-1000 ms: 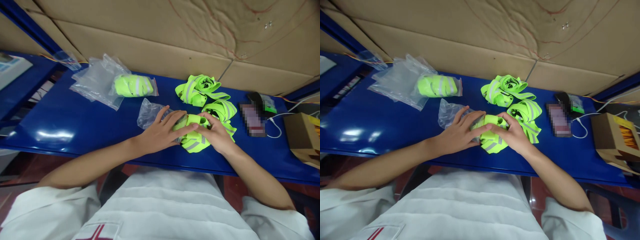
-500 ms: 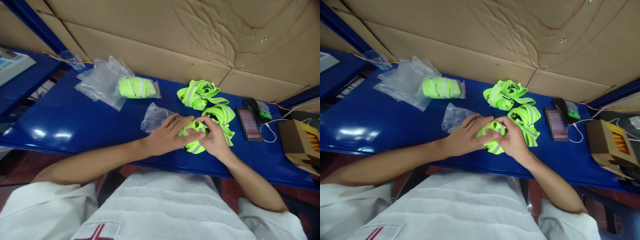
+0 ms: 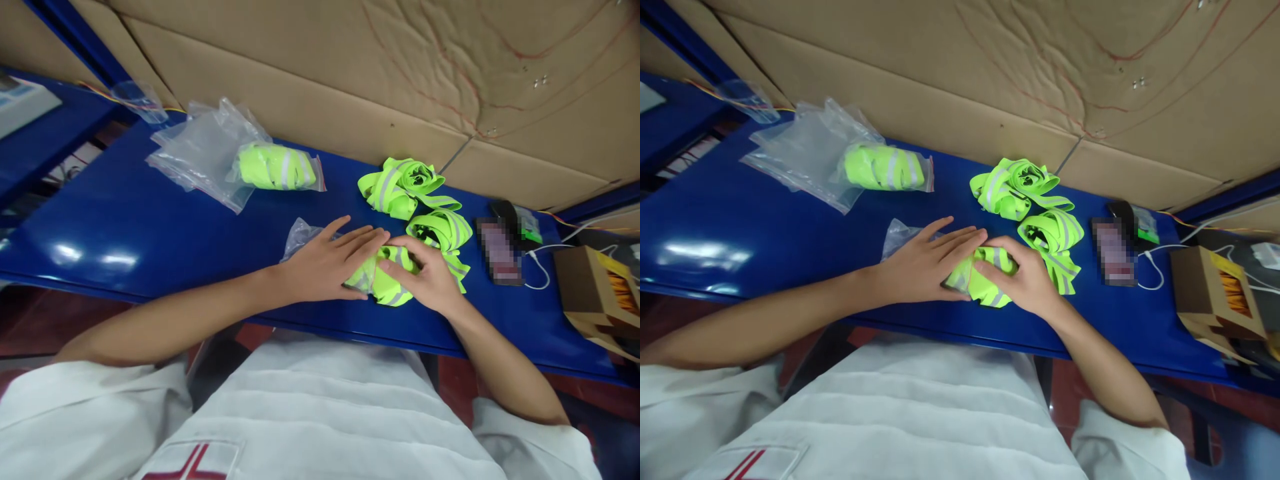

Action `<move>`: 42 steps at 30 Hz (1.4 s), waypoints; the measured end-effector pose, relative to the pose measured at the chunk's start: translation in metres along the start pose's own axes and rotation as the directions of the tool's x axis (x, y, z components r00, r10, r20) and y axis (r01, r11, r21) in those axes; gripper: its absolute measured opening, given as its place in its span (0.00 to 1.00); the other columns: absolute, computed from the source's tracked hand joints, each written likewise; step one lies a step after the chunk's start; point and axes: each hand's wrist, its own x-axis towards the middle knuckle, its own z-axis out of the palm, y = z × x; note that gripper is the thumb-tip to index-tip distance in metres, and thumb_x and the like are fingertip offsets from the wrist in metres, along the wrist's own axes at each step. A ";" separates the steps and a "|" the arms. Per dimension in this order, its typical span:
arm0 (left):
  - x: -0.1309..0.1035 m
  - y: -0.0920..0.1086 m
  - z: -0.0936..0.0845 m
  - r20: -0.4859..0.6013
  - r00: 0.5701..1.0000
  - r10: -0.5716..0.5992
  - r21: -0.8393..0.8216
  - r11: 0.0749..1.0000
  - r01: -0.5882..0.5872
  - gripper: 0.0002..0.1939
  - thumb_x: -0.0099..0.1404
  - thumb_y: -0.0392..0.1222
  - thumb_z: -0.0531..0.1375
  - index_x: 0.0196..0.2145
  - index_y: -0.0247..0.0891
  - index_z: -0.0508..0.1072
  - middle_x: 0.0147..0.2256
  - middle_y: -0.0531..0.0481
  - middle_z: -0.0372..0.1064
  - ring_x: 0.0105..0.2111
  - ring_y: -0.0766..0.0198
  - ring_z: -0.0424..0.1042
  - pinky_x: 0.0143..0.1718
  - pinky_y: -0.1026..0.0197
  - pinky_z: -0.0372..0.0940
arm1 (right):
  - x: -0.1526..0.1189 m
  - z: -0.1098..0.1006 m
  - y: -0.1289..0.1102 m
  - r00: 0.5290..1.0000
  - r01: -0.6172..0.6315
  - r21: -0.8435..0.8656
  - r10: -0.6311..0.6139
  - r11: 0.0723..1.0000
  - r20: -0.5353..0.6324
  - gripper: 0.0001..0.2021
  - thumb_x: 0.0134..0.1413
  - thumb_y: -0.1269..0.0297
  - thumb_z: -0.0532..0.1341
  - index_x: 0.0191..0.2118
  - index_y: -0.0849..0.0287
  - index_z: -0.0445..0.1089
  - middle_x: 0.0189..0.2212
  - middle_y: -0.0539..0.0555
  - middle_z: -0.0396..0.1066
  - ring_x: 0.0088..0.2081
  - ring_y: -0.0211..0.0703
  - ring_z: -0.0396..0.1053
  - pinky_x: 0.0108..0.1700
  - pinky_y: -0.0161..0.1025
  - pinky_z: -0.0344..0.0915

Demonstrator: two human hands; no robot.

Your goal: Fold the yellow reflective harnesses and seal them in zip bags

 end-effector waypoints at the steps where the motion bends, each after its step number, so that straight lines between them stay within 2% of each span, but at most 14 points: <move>1: -0.001 -0.001 0.001 0.017 0.999 -0.030 -0.021 0.999 0.030 0.53 0.66 0.57 0.69 0.74 0.27 0.48 0.69 0.27 0.60 0.70 0.45 0.63 0.74 0.41 0.49 | -0.001 -0.002 -0.001 0.997 0.033 0.013 -0.034 0.999 0.070 0.21 0.63 0.49 0.67 0.56 0.54 0.74 0.50 0.53 0.79 0.47 0.48 0.77 0.49 0.43 0.73; 3: -0.002 -0.004 0.003 0.057 0.996 -0.074 -0.060 0.995 0.078 0.54 0.65 0.58 0.69 0.74 0.27 0.47 0.68 0.28 0.63 0.66 0.45 0.68 0.68 0.45 0.58 | -0.002 -0.005 -0.002 0.975 0.089 0.030 -0.093 0.996 0.203 0.26 0.64 0.50 0.67 0.63 0.53 0.69 0.60 0.55 0.74 0.59 0.52 0.74 0.60 0.46 0.71; 6: -0.003 -0.008 0.003 0.120 0.988 -0.094 -0.120 0.987 0.109 0.58 0.64 0.60 0.70 0.75 0.29 0.44 0.68 0.30 0.63 0.63 0.45 0.70 0.63 0.48 0.62 | -0.002 -0.007 0.000 0.964 0.107 0.013 -0.107 0.994 0.245 0.24 0.67 0.53 0.64 0.65 0.52 0.68 0.62 0.56 0.72 0.61 0.51 0.72 0.64 0.48 0.69; 13: -0.002 0.008 0.011 0.169 0.982 -0.081 -0.181 0.977 0.111 0.63 0.64 0.61 0.69 0.76 0.31 0.33 0.70 0.29 0.56 0.67 0.43 0.63 0.66 0.49 0.57 | -0.002 0.005 0.000 0.974 0.193 -0.160 -0.170 0.968 0.147 0.13 0.70 0.61 0.60 0.55 0.55 0.74 0.47 0.59 0.73 0.49 0.48 0.74 0.54 0.48 0.72; 16: 0.001 0.013 0.014 0.168 0.978 -0.124 -0.170 0.973 0.153 0.69 0.59 0.64 0.72 0.75 0.28 0.33 0.70 0.27 0.55 0.67 0.40 0.62 0.66 0.46 0.55 | -0.006 0.008 -0.003 0.967 0.218 -0.244 -0.174 0.945 0.188 0.15 0.72 0.61 0.56 0.56 0.58 0.73 0.48 0.61 0.71 0.49 0.50 0.74 0.53 0.48 0.72; 20: 0.005 0.008 0.010 0.214 0.968 -0.129 -0.242 0.953 0.181 0.68 0.59 0.65 0.71 0.76 0.32 0.32 0.69 0.28 0.56 0.68 0.42 0.62 0.65 0.47 0.56 | -0.010 0.008 -0.004 0.945 0.290 -0.320 -0.217 0.902 0.244 0.17 0.74 0.58 0.53 0.57 0.60 0.72 0.51 0.62 0.73 0.50 0.51 0.76 0.48 0.46 0.73; 23: 0.008 0.004 0.006 0.268 0.959 -0.098 -0.291 0.940 0.178 0.69 0.59 0.68 0.70 0.76 0.34 0.30 0.69 0.28 0.57 0.68 0.41 0.62 0.65 0.45 0.56 | -0.010 0.010 0.000 0.939 0.315 -0.398 -0.220 0.862 0.265 0.18 0.75 0.60 0.49 0.53 0.61 0.74 0.47 0.61 0.77 0.47 0.51 0.78 0.42 0.45 0.73; 26: 0.008 0.006 0.003 0.270 0.960 -0.077 -0.269 0.951 0.153 0.70 0.59 0.68 0.70 0.76 0.34 0.28 0.69 0.28 0.57 0.68 0.41 0.62 0.65 0.45 0.56 | -0.006 0.013 0.004 0.950 0.279 -0.336 -0.206 0.900 0.236 0.16 0.75 0.62 0.51 0.47 0.59 0.76 0.44 0.58 0.79 0.47 0.51 0.79 0.46 0.45 0.73; 28: 0.007 0.010 0.000 0.197 0.976 -0.091 -0.181 0.975 0.127 0.70 0.58 0.70 0.70 0.76 0.32 0.33 0.70 0.27 0.55 0.68 0.39 0.60 0.65 0.43 0.57 | -0.003 0.016 0.007 0.977 0.185 -0.254 -0.151 0.949 0.151 0.11 0.72 0.62 0.56 0.48 0.57 0.75 0.45 0.55 0.80 0.46 0.50 0.80 0.47 0.44 0.73; 30: 0.004 0.014 -0.003 0.087 0.990 -0.111 -0.051 0.992 0.116 0.65 0.58 0.71 0.68 0.75 0.29 0.43 0.68 0.25 0.58 0.66 0.36 0.63 0.64 0.41 0.58 | 0.001 0.017 0.009 0.996 0.086 -0.188 -0.081 0.978 0.038 0.09 0.68 0.62 0.61 0.51 0.56 0.73 0.45 0.53 0.81 0.44 0.48 0.80 0.46 0.43 0.74; 33: -0.003 0.017 -0.007 -0.005 0.990 -0.141 0.068 0.988 0.141 0.48 0.66 0.68 0.64 0.68 0.25 0.60 0.61 0.27 0.69 0.59 0.40 0.72 0.60 0.44 0.63 | 0.004 0.018 0.010 0.994 0.098 -0.134 -0.104 0.986 -0.034 0.08 0.70 0.61 0.60 0.48 0.56 0.74 0.44 0.53 0.80 0.44 0.46 0.80 0.48 0.43 0.75; 36: -0.012 0.014 -0.006 0.035 0.989 -0.145 0.038 0.989 0.144 0.40 0.73 0.64 0.58 0.67 0.26 0.62 0.62 0.29 0.68 0.61 0.44 0.72 0.62 0.48 0.64 | -0.001 0.016 0.014 0.972 0.228 -0.131 -0.218 0.965 0.091 0.17 0.73 0.55 0.56 0.56 0.59 0.73 0.56 0.61 0.76 0.58 0.51 0.75 0.62 0.48 0.72; 40: -0.017 0.006 0.001 0.173 0.981 -0.084 -0.054 0.994 0.095 0.60 0.61 0.74 0.64 0.72 0.24 0.52 0.69 0.26 0.58 0.68 0.38 0.62 0.70 0.44 0.57 | -0.013 0.010 0.020 0.892 0.346 -0.208 -0.252 0.915 0.376 0.55 0.56 0.36 0.68 0.77 0.63 0.47 0.73 0.73 0.52 0.74 0.67 0.55 0.71 0.64 0.62; 42: -0.017 0.003 0.003 0.201 0.977 -0.079 -0.067 0.993 0.094 0.63 0.58 0.74 0.66 0.73 0.25 0.49 0.70 0.27 0.56 0.69 0.38 0.61 0.71 0.43 0.55 | -0.015 0.006 0.022 0.867 0.358 -0.225 -0.233 0.906 0.439 0.62 0.51 0.36 0.71 0.78 0.61 0.38 0.75 0.73 0.46 0.75 0.68 0.50 0.71 0.65 0.61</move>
